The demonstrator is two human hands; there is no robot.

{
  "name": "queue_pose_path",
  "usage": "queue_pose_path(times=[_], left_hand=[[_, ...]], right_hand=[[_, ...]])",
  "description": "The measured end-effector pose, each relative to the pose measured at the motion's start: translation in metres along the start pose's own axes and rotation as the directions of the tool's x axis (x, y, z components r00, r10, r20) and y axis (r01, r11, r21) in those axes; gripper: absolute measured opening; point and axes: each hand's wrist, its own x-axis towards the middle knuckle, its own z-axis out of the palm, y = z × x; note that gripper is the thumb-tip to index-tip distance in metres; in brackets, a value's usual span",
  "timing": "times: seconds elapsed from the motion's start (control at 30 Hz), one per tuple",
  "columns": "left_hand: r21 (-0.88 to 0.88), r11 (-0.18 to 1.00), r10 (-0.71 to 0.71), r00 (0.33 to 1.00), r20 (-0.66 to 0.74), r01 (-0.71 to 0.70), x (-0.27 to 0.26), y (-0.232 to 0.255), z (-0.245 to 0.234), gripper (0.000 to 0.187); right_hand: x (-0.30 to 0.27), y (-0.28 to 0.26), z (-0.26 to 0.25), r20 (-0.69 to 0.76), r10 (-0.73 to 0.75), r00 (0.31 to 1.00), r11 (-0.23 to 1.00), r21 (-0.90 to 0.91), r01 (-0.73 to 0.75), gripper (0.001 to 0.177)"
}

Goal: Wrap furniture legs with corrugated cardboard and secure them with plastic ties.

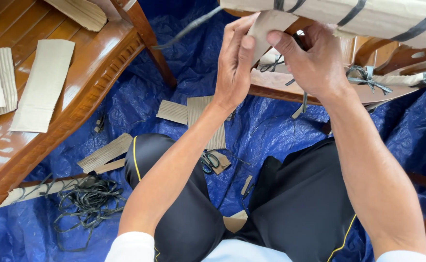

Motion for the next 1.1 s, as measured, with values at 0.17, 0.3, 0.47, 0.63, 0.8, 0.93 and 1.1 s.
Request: queue_pose_path(times=[0.17,0.3,0.47,0.63,0.8,0.93,1.1], left_hand=[[-0.185,0.971,-0.179,0.975,-0.129,0.154,0.009,-0.029,0.009,0.041],[-0.479,0.87,-0.236,0.952,-0.194,0.119,0.015,-0.041,0.014,0.026],[-0.318,0.948,-0.142,0.929,-0.341,0.028,0.013,-0.01,0.025,0.015],[-0.136,0.991,-0.045,0.888,-0.458,-0.02,0.013,0.004,0.034,0.02],[-0.069,0.997,-0.02,0.889,-0.457,-0.013,0.014,0.0,0.033,0.021],[-0.087,0.996,-0.01,0.92,-0.392,-0.027,0.018,0.004,0.028,0.019],[0.143,0.989,0.039,0.916,-0.4,0.021,0.023,-0.005,0.035,0.028]], right_hand=[[0.0,0.014,-0.002,0.016,-0.118,0.993,0.993,0.005,0.118,0.037],[-0.002,0.012,-0.002,0.016,-0.156,0.988,0.988,-0.009,0.157,0.038],[-0.013,-0.014,0.007,-0.151,-0.268,0.952,0.889,-0.419,0.184,0.043],[-0.023,0.0,0.006,-0.183,-0.316,0.931,0.75,-0.649,0.127,0.045],[-0.026,-0.013,0.01,-0.234,-0.333,0.913,0.804,-0.577,0.145,0.044],[-0.034,-0.017,0.015,-0.287,-0.254,0.924,0.875,-0.475,0.093,0.041],[-0.039,-0.014,0.015,-0.306,-0.253,0.918,0.877,-0.472,0.085,0.027]])
